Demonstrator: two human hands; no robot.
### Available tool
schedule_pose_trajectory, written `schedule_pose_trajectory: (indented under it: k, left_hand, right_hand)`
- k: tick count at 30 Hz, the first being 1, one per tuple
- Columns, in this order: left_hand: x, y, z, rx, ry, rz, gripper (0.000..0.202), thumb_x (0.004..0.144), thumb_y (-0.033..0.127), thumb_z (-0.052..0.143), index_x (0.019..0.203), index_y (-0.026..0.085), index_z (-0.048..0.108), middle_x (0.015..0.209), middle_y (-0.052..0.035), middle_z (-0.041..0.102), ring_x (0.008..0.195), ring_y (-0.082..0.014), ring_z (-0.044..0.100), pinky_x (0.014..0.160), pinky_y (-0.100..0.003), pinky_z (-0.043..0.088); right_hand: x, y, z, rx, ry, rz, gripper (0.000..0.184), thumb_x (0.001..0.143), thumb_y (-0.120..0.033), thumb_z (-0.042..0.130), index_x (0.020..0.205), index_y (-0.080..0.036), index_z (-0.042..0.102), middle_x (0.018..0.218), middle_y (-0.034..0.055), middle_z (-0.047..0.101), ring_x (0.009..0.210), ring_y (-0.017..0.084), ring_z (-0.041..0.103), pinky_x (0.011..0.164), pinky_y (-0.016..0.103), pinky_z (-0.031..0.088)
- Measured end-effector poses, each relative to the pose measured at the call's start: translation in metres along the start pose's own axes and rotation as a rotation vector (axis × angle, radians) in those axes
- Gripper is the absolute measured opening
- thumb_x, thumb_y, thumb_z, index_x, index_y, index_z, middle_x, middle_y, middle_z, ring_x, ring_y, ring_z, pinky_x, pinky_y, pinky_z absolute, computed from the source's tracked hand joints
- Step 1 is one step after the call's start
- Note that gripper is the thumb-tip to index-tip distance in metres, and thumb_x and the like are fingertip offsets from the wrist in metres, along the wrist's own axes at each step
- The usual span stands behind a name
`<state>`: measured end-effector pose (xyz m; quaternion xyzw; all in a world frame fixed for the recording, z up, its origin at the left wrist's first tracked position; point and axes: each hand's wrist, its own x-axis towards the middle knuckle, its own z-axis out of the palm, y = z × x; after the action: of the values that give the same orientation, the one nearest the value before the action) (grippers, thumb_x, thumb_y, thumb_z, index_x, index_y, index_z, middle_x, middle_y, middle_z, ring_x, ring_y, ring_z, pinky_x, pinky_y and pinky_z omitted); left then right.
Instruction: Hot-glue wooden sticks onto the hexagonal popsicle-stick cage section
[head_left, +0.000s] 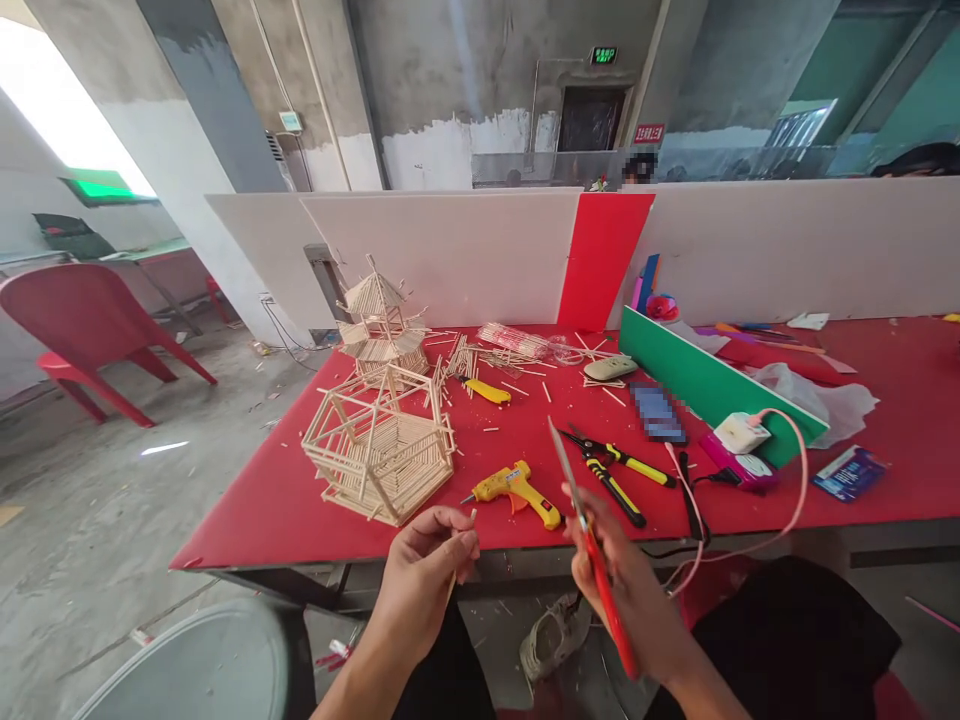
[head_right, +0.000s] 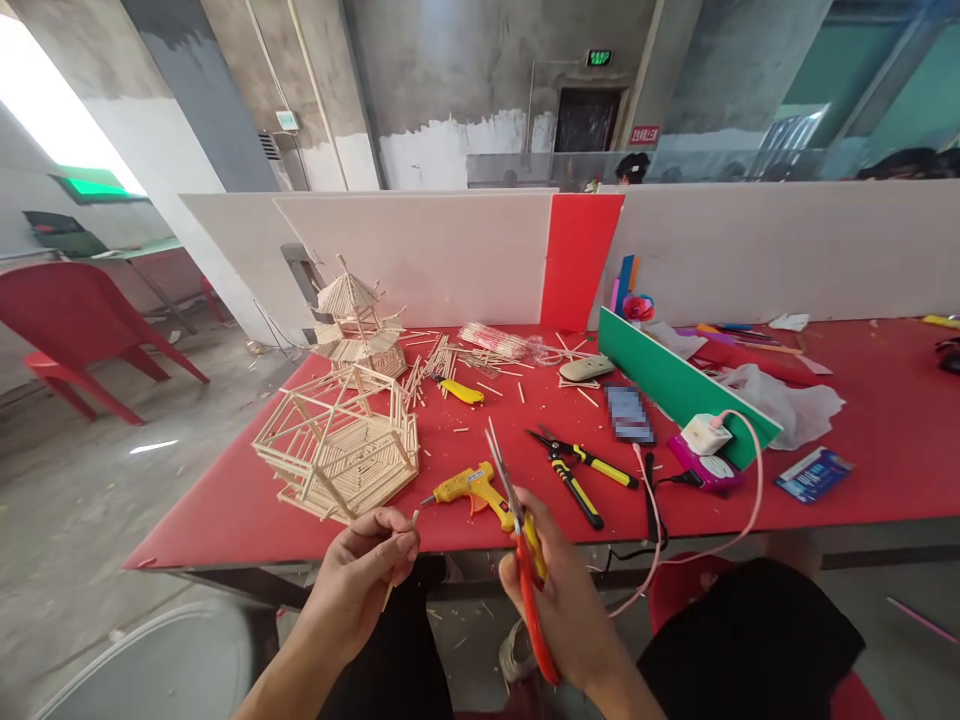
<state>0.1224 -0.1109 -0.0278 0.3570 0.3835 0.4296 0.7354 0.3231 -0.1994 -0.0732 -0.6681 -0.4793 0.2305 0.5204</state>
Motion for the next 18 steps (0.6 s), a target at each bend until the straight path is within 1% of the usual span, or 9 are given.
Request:
schedule_pose_trajectory:
  k: [2, 3, 5, 8, 10, 12, 14, 16, 18]
  left_hand:
    - [-0.005, -0.002, 0.002, 0.010, 0.003, 0.001, 0.032, 0.056, 0.028, 0.092, 0.070, 0.014, 0.067, 0.057, 0.0015, 0.061, 0.048, -0.0050, 0.046, 0.049, -0.018, 0.036]
    - [-0.007, -0.002, 0.004, 0.014, 0.005, 0.001, 0.031, 0.056, 0.027, 0.092, 0.070, 0.014, 0.067, 0.057, 0.0018, 0.060, 0.048, -0.0052, 0.046, 0.049, -0.018, 0.036]
    - [-0.010, -0.003, 0.007, 0.018, 0.003, -0.007, 0.031, 0.058, 0.029, 0.091, 0.072, 0.015, 0.067, 0.057, 0.0017, 0.060, 0.047, -0.0055, 0.046, 0.049, -0.019, 0.037]
    - [-0.012, -0.005, 0.010, -0.004, 0.008, -0.006, 0.032, 0.061, 0.029, 0.090, 0.077, 0.017, 0.066, 0.058, 0.0019, 0.060, 0.048, -0.0065, 0.047, 0.047, -0.018, 0.036]
    - [-0.012, -0.007, 0.010, -0.031, 0.028, -0.001, 0.034, 0.059, 0.027, 0.091, 0.079, 0.018, 0.066, 0.059, 0.0031, 0.058, 0.050, -0.0067, 0.048, 0.045, -0.017, 0.034]
    - [-0.011, -0.008, 0.008, -0.037, 0.046, -0.022, 0.035, 0.058, 0.028, 0.092, 0.080, 0.017, 0.067, 0.058, 0.0035, 0.057, 0.049, -0.0058, 0.046, 0.044, -0.016, 0.032]
    - [-0.010, -0.008, 0.005, -0.026, 0.057, -0.052, 0.036, 0.058, 0.031, 0.092, 0.080, 0.015, 0.069, 0.057, 0.0023, 0.058, 0.047, -0.0046, 0.043, 0.044, -0.016, 0.032]
    - [-0.008, -0.006, 0.001, -0.019, 0.070, -0.062, 0.036, 0.059, 0.033, 0.093, 0.081, 0.014, 0.071, 0.056, 0.0012, 0.059, 0.047, -0.0045, 0.044, 0.045, -0.016, 0.033]
    - [-0.004, -0.003, -0.002, -0.020, 0.078, -0.060, 0.039, 0.058, 0.035, 0.093, 0.083, 0.013, 0.074, 0.055, 0.0010, 0.059, 0.047, -0.0044, 0.044, 0.046, -0.016, 0.034]
  right_hand:
    - [-0.019, 0.000, -0.001, 0.036, -0.153, 0.082, 0.061, 0.093, -0.059, 0.049, 0.143, -0.024, 0.047, 0.096, 0.0053, 0.069, 0.069, 0.017, 0.064, 0.068, 0.030, 0.057]
    - [-0.020, -0.003, -0.002, 0.021, -0.204, 0.113, 0.062, 0.093, -0.059, 0.048, 0.144, -0.023, 0.046, 0.093, 0.0046, 0.069, 0.070, 0.018, 0.065, 0.068, 0.030, 0.056]
    - [-0.005, -0.015, -0.005, -0.068, -0.231, 0.128, 0.058, 0.095, -0.059, 0.045, 0.141, -0.023, 0.048, 0.087, 0.0032, 0.069, 0.074, 0.019, 0.067, 0.069, 0.030, 0.054]
    - [0.045, -0.037, 0.003, -0.339, -0.277, 0.012, 0.048, 0.098, -0.058, 0.040, 0.127, -0.025, 0.059, 0.092, 0.0046, 0.072, 0.086, 0.021, 0.069, 0.072, 0.027, 0.050]
    - [0.084, -0.046, 0.019, -0.672, -0.294, -0.028, 0.048, 0.097, -0.061, 0.041, 0.120, -0.025, 0.062, 0.094, 0.0067, 0.073, 0.089, 0.023, 0.070, 0.073, 0.027, 0.048]
    - [0.121, -0.050, 0.043, -0.762, -0.278, -0.036, 0.051, 0.093, -0.062, 0.049, 0.119, -0.021, 0.064, 0.100, 0.0116, 0.073, 0.096, 0.026, 0.069, 0.078, 0.031, 0.048]
    - [0.151, -0.049, 0.068, -0.811, -0.289, -0.048, 0.051, 0.091, -0.061, 0.056, 0.117, -0.019, 0.066, 0.105, 0.0135, 0.072, 0.100, 0.026, 0.068, 0.082, 0.032, 0.048]
    - [0.171, -0.048, 0.087, -0.849, -0.294, -0.069, 0.048, 0.093, -0.055, 0.057, 0.118, -0.015, 0.065, 0.112, 0.0129, 0.070, 0.104, 0.025, 0.066, 0.088, 0.036, 0.049]
    - [0.181, -0.045, 0.095, -0.880, -0.298, -0.095, 0.044, 0.094, -0.047, 0.059, 0.122, -0.014, 0.062, 0.119, 0.0119, 0.067, 0.109, 0.024, 0.063, 0.094, 0.041, 0.048]
